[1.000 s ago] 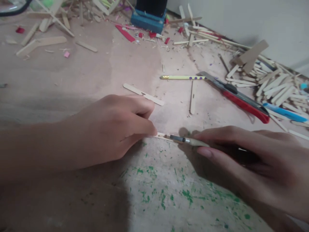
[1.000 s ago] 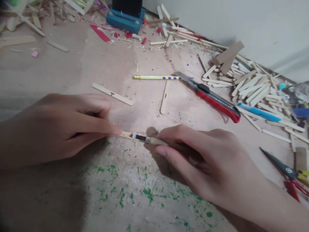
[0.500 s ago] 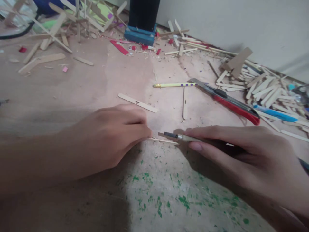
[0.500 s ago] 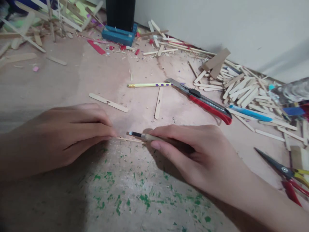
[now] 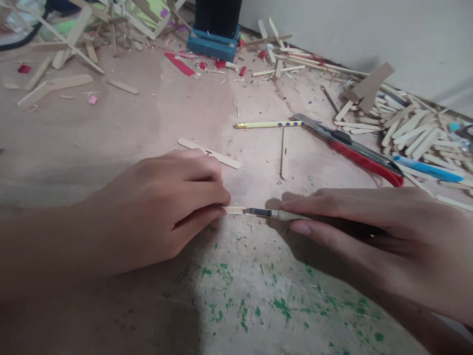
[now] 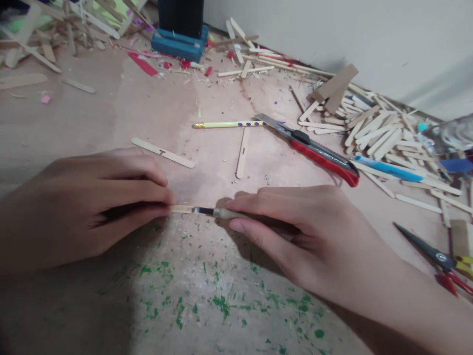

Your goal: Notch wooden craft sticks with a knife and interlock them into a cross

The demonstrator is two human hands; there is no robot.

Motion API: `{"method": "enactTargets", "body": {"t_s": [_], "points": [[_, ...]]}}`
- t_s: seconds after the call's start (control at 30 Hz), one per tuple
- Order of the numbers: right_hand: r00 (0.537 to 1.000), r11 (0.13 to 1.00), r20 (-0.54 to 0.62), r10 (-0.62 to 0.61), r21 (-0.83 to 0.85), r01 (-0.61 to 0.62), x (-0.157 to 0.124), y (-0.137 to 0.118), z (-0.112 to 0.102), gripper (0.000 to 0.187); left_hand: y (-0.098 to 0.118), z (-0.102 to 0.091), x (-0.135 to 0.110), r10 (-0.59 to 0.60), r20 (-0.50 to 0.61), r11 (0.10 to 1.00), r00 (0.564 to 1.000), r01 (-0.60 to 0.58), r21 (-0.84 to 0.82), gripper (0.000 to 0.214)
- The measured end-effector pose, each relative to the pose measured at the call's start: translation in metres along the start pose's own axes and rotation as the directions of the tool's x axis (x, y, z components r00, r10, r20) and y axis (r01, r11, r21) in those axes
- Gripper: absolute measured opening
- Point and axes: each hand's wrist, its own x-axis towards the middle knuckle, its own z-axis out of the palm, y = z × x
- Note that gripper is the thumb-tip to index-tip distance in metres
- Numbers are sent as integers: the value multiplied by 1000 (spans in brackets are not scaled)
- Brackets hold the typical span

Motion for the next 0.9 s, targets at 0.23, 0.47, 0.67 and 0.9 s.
{"method": "enactTargets", "body": {"t_s": [0.23,0.47,0.67,0.9], "points": [[999,998,18,47,-30,-46,2,-5,-6,20,1,0,0,16,21,998,1000,-15,-65,34],[992,993,124,34,111,-48,1,-12,-2,22,2,-5,-2,44,42,993,998,-39,-110,30],[992,997,127,5,74,-15,0,-11,0,24,-1,-5,-2,37,26,992,999,-33,-122,30],[987,999,158,-10,36,4,-4,-14,-1,18,-1,-2,0,-10,25,986,1000,14,-164,34]]}}
